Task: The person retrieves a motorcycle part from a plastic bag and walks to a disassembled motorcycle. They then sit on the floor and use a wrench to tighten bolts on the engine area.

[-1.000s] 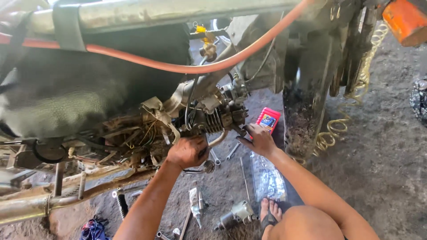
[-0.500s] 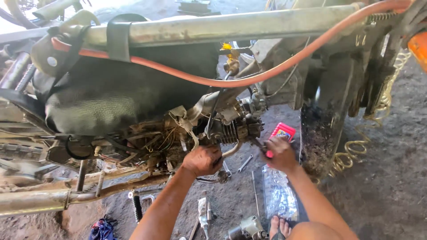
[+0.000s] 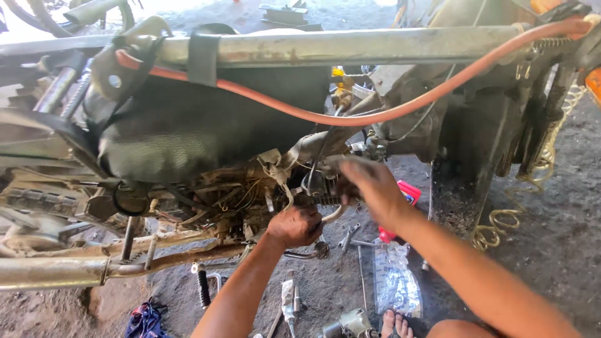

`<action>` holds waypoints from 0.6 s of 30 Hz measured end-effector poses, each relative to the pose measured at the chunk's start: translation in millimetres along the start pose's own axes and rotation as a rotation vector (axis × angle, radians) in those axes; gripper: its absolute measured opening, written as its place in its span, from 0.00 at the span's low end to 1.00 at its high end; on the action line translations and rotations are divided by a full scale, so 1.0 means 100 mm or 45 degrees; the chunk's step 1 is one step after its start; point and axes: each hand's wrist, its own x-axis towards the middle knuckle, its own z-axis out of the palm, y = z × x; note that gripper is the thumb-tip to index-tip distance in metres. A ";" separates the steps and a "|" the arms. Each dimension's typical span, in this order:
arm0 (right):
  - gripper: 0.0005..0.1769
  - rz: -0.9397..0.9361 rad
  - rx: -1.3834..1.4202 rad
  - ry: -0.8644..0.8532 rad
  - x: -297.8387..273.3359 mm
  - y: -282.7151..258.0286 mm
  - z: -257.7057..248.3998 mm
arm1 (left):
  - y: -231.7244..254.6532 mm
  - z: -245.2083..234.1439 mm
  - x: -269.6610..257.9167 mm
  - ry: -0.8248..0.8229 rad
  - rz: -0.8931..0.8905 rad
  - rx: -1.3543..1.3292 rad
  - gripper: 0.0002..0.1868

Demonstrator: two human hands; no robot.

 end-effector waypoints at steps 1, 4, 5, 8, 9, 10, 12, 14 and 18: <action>0.21 0.261 0.414 -0.103 0.09 -0.26 0.03 | -0.02 0.01 -0.02 0.046 0.035 0.010 0.13; 0.15 0.434 0.904 -0.150 0.26 -0.67 0.09 | -0.03 0.00 -0.08 0.085 0.049 0.001 0.13; 0.12 0.343 0.986 -0.088 0.30 -0.75 0.11 | -0.04 -0.01 -0.10 0.071 0.035 -0.019 0.13; 0.07 0.154 0.974 0.178 0.30 -0.80 0.00 | -0.03 -0.04 -0.14 0.067 0.009 0.007 0.13; 0.07 0.155 0.974 0.172 0.22 -0.78 -0.01 | -0.04 -0.02 -0.16 0.069 0.004 0.007 0.13; 0.08 -0.010 0.720 0.078 0.15 -0.76 -0.03 | -0.06 0.00 -0.17 0.073 0.012 0.016 0.13; 0.11 -0.174 0.463 -0.031 0.07 -0.67 -0.04 | -0.09 -0.01 -0.21 0.085 0.004 0.023 0.13; 0.07 -0.070 0.466 -0.064 0.03 -0.51 -0.08 | -0.10 -0.03 -0.23 0.076 0.011 0.033 0.14; 0.13 -0.110 0.474 0.003 0.20 -0.46 -0.13 | -0.13 0.08 -0.26 0.149 0.039 0.065 0.13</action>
